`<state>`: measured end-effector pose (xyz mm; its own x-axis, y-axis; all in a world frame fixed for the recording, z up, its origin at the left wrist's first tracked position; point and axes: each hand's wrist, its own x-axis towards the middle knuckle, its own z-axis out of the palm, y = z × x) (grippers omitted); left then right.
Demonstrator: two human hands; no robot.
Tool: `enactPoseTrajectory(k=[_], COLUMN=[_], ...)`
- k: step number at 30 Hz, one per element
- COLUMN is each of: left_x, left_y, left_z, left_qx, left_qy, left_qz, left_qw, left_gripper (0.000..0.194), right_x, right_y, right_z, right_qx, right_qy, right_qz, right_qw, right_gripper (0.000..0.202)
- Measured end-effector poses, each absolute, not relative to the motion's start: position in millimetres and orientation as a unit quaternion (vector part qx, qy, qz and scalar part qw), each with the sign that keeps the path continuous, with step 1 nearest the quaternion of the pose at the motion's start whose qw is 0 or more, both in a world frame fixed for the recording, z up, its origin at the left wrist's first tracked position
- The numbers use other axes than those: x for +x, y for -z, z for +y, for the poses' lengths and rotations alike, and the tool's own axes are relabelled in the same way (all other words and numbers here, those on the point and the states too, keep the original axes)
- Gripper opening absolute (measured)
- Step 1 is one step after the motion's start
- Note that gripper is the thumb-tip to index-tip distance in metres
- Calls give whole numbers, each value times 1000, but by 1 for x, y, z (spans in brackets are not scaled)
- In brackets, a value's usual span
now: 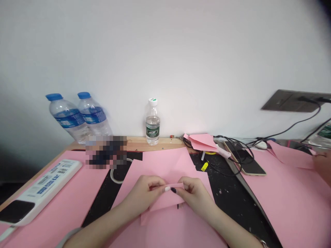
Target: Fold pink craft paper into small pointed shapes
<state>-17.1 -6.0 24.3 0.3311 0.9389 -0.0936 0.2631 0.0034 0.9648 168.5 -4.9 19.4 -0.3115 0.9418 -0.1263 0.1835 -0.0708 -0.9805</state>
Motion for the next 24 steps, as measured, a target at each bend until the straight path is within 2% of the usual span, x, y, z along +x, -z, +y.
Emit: enactPoseTrajectory(k=[7, 14, 17, 19, 22, 23, 24], left_x=[-20, -30, -38, -41, -38, -35, -31], left_y=[-21, -13, -15, -19, -23, -22, -21], left_z=[-1, 7, 9, 9, 3, 0, -3], left_qx=[634, 621, 619, 627, 701, 740, 775], left_qy=[-311, -336, -381, -409, -398, -380, -359], left_qz=[527, 542, 580, 592, 540, 505, 471], left_qw=[473, 456, 368, 297, 243, 230, 220], left_gripper=[42, 43, 44, 40, 18, 31, 51], right_x=[171, 180, 189, 193, 191, 189, 186], right_y=[-23, -25, -26, -27, -27, -26, -25], right_z=[-3, 5, 12, 15, 15, 13, 11], right_qx=[-457, -489, -511, -517, -513, -506, -498], right_qy=[-579, -529, -502, -506, -536, -553, -570], right_qz=[-572, -577, -555, -531, -517, -516, -516], right_qw=[359, 384, 423, 442, 428, 415, 401], right_gripper=[36, 35, 32, 31, 32, 32, 31])
